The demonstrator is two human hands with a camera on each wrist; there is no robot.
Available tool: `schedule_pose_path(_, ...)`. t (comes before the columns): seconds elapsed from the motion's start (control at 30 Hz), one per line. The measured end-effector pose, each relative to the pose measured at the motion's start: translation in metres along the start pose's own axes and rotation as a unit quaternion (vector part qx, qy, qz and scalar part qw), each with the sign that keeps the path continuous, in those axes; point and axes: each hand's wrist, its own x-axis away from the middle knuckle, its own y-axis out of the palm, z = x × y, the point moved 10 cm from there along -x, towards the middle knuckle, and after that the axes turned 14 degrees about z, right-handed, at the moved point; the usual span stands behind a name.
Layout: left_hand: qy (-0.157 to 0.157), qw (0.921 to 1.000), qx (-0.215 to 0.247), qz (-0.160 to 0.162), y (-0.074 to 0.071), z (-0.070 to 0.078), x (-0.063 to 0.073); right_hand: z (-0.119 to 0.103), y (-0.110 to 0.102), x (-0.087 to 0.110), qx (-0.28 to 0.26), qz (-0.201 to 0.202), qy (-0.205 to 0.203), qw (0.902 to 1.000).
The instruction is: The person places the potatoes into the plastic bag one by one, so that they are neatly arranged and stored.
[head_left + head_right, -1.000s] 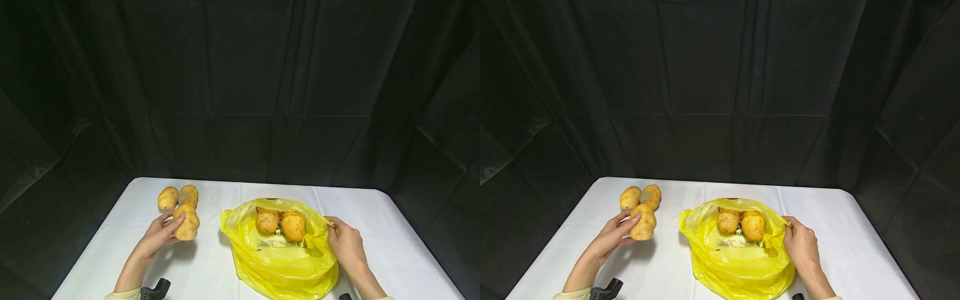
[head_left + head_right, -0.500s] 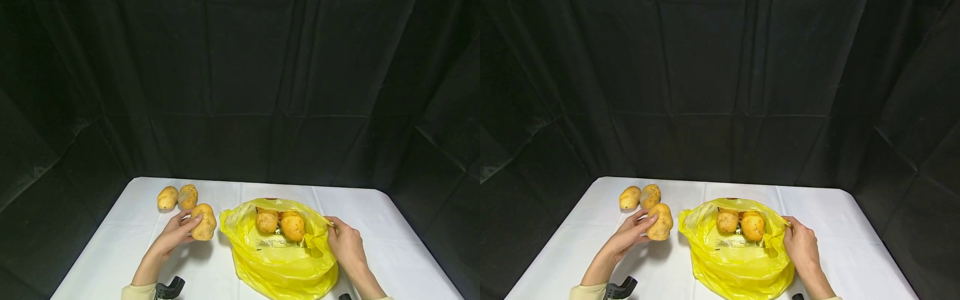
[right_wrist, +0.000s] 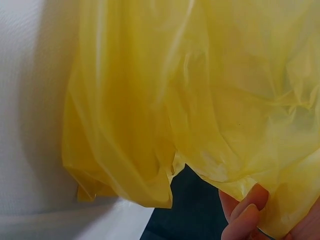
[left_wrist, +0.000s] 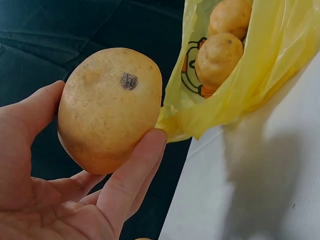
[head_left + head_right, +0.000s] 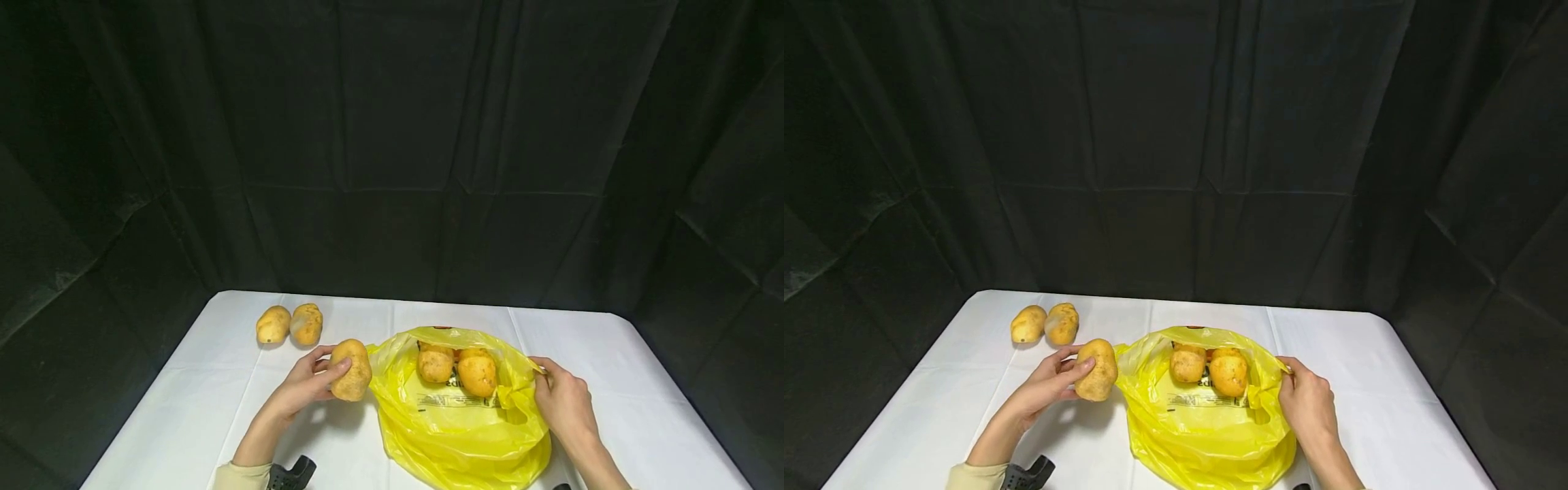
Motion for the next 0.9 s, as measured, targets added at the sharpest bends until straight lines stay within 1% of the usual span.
schedule_pose_path(0.1,0.000,1.0000,0.001,-0.008,0.007,0.001,0.001,0.001,0.002,0.001,0.002,-0.003,0.003,1.0000)
schedule_pose_path(0.3,0.004,0.9999,-0.005,-0.012,0.017,0.001,0.001,0.003,0.002,0.001,0.006,-0.007,0.009,0.9999)
schedule_pose_path(0.43,0.002,0.9999,-0.008,-0.005,0.019,0.001,0.000,0.003,0.003,0.002,0.007,-0.010,0.012,0.9999)
schedule_pose_path(0.67,0.003,0.9999,-0.011,0.013,0.019,0.006,0.000,0.002,0.003,0.001,0.006,-0.008,0.011,0.9999)
schedule_pose_path(0.9,0.010,0.9997,-0.013,0.017,0.023,0.012,-0.001,0.001,0.003,0.001,0.007,-0.005,0.012,0.9999)
